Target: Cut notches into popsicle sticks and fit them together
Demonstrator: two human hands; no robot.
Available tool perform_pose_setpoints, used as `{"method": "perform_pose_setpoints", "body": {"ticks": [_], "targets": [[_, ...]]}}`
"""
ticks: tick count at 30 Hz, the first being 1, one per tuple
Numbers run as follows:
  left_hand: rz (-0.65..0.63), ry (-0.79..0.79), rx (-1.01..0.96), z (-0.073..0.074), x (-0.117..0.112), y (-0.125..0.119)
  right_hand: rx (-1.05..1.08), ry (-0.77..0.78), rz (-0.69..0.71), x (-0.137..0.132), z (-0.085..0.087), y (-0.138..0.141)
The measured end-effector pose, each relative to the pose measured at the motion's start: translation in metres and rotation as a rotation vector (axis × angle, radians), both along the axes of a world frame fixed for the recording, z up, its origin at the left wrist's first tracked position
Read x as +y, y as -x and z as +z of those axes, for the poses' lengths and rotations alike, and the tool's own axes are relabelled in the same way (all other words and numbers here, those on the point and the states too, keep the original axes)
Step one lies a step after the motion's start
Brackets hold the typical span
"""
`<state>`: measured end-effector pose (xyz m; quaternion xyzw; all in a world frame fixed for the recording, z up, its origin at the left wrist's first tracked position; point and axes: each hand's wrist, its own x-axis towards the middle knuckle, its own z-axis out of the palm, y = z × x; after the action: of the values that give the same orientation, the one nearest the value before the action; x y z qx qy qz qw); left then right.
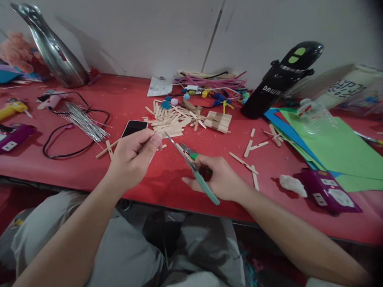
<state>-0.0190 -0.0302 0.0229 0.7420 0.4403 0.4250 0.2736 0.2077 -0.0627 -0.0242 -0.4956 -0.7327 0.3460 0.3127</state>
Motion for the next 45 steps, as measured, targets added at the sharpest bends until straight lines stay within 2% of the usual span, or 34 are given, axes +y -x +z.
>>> {"method": "perform_pose_setpoints", "body": {"ticks": [7, 16, 23, 28, 38, 45], "targets": [[-0.021, -0.026, 0.004, 0.003, -0.003, -0.003, -0.046, -0.003, 0.021, -0.002, 0.007, 0.001], [-0.037, -0.033, 0.043, 0.005, -0.002, -0.001, 0.001, 0.010, 0.063, -0.003, 0.004, 0.002], [-0.034, 0.016, 0.024, 0.004, -0.004, -0.002, 0.011, -0.129, 0.022, -0.002, -0.005, 0.005], [-0.025, 0.030, 0.012, 0.002, -0.005, -0.003, -0.015, -0.179, 0.054, -0.003, -0.012, 0.005], [-0.008, 0.019, 0.007, 0.003, -0.006, -0.006, -0.003, -0.225, 0.065, -0.002, -0.015, 0.006], [-0.010, 0.007, 0.026, 0.003, -0.003, -0.005, 0.034, -0.121, 0.025, -0.001, -0.013, 0.007]]}}
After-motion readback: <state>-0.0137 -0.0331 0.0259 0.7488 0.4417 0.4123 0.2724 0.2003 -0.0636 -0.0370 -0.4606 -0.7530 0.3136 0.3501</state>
